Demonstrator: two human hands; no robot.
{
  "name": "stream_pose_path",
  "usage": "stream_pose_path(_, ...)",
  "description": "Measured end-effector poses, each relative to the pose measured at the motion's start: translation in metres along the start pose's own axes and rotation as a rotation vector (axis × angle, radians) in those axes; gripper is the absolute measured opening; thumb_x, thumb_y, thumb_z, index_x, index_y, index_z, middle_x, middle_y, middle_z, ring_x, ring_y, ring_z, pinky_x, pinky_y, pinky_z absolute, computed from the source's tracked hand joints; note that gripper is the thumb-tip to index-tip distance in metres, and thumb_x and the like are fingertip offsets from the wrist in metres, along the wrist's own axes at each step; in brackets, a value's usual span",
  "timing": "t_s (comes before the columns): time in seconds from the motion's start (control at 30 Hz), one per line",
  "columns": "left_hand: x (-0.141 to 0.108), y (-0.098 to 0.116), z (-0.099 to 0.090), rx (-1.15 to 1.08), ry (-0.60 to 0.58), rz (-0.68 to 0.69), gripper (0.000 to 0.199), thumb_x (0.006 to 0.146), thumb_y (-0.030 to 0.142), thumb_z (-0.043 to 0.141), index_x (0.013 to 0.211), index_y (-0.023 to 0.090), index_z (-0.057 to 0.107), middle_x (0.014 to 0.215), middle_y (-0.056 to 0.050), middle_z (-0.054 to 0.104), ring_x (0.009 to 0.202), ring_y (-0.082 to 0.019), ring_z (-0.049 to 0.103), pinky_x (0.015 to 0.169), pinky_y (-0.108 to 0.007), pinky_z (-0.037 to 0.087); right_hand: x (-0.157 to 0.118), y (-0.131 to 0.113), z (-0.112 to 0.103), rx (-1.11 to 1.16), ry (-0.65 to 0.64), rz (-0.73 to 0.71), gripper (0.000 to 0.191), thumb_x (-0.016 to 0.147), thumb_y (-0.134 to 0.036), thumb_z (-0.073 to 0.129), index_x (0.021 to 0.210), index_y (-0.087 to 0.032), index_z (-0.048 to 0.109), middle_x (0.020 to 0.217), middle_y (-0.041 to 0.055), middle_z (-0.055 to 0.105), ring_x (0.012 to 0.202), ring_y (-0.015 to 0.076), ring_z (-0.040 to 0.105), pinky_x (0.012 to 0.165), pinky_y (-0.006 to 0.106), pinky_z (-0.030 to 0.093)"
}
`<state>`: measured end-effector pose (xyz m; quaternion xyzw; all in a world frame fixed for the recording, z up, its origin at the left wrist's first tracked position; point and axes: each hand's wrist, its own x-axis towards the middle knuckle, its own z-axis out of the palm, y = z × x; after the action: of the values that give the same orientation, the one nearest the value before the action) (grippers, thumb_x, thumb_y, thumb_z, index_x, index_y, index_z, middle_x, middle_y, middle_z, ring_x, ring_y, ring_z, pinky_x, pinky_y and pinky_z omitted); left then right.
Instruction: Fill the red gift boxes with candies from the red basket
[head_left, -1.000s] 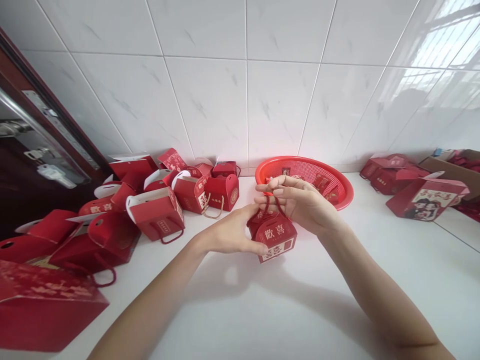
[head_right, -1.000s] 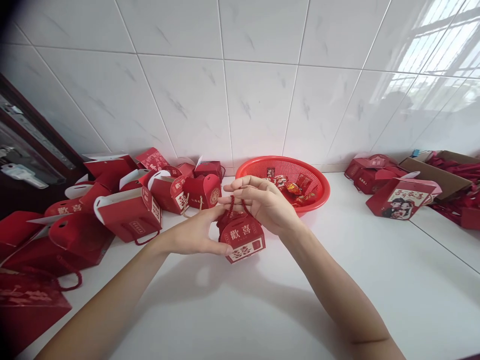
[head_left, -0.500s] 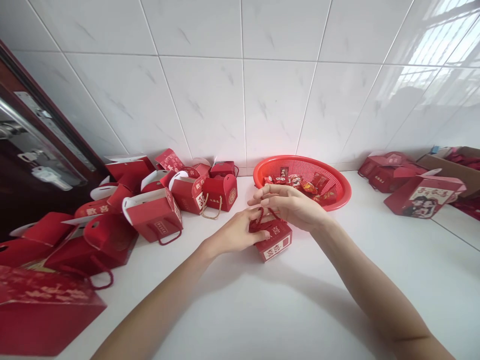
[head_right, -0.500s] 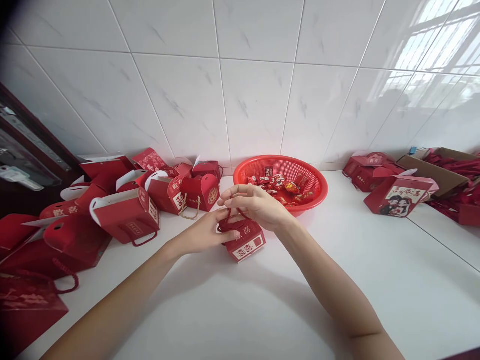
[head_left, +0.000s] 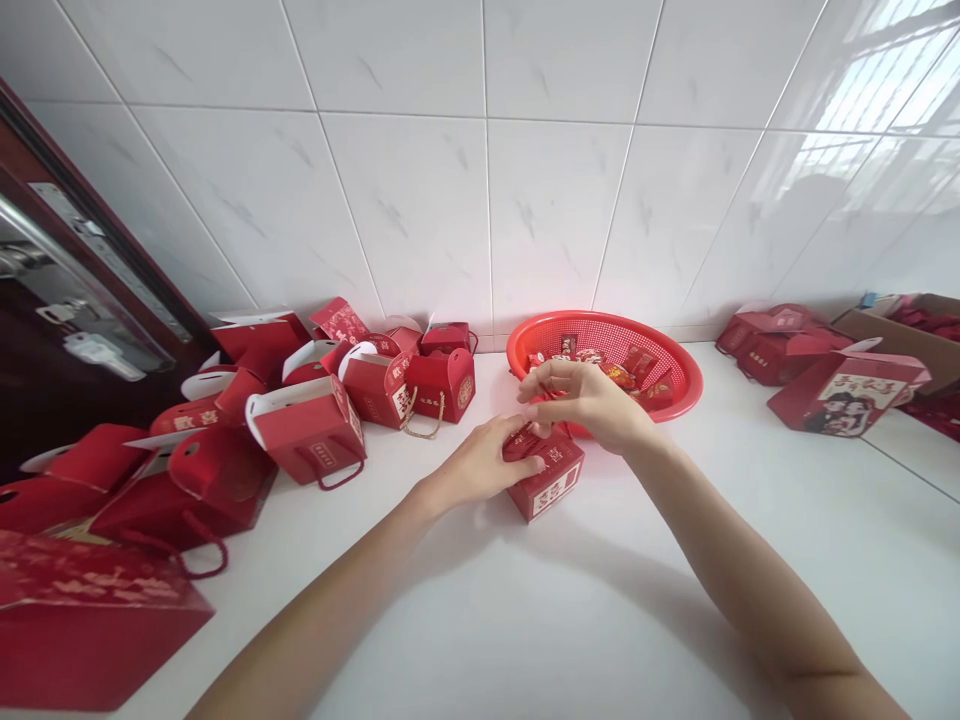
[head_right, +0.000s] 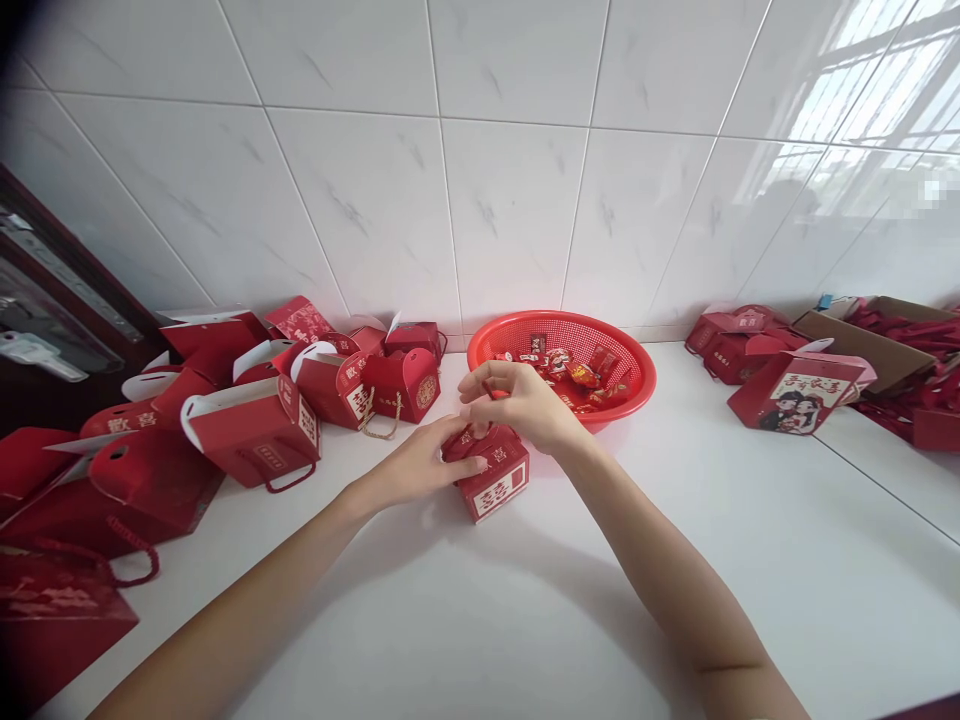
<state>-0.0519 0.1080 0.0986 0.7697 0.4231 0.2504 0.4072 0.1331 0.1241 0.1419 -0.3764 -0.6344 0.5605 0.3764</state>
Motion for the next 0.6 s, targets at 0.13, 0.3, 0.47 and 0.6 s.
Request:
stream_pose_path(0.13, -0.002, 0.004, 0.003, 0.117, 0.058, -0.055, 0.025, 0.084, 0.038, 0.064, 0.104, 0.023, 0.065, 0.105, -0.003, 0.07, 0.099, -0.027, 0.066, 0.081, -0.035, 0.05, -0.008, 0.002, 0.008, -0.589, 0.076, -0.128, 0.029, 0.072, -0.003, 0.063, 0.096, -0.018, 0.066, 0.097, 0.0048, 0.066, 0.075, 0.0138, 0.06, 0.065, 0.027, 0.047)
stream_pose_path(0.3, -0.004, 0.007, 0.01, 0.244, 0.119, -0.094, 0.025, 0.083, 0.046, 0.062, 0.094, 0.023, 0.062, 0.09, -0.001, 0.066, 0.087, -0.026, 0.064, 0.07, -0.033, 0.046, -0.011, 0.004, 0.02, -1.022, 0.185, -0.136, 0.04, 0.069, 0.009, 0.045, 0.093, -0.015, 0.066, 0.091, 0.0073, 0.064, 0.074, 0.0156, 0.055, 0.059, 0.025, 0.035)
stream_pose_path(0.47, -0.006, 0.012, 0.013, 0.248, 0.137, -0.116, 0.03, 0.082, 0.051, 0.065, 0.095, 0.024, 0.061, 0.093, -0.002, 0.067, 0.088, -0.027, 0.064, 0.069, -0.032, 0.046, -0.009, 0.0, 0.022, -0.953, 0.269, -0.131, 0.026, 0.077, 0.002, 0.05, 0.086, -0.017, 0.064, 0.078, 0.0038, 0.067, 0.064, 0.0151, 0.055, 0.057, 0.026, 0.034)
stream_pose_path(0.6, -0.007, 0.014, 0.013, 0.198, 0.118, -0.137, 0.031, 0.079, 0.049, 0.07, 0.094, 0.024, 0.06, 0.095, -0.001, 0.065, 0.088, -0.026, 0.065, 0.067, -0.031, 0.047, -0.009, 0.0, 0.017, -0.704, 0.242, -0.194, 0.025, 0.075, 0.001, 0.055, 0.087, -0.019, 0.064, 0.063, -0.0031, 0.065, 0.06, 0.0138, 0.058, 0.062, 0.026, 0.043)
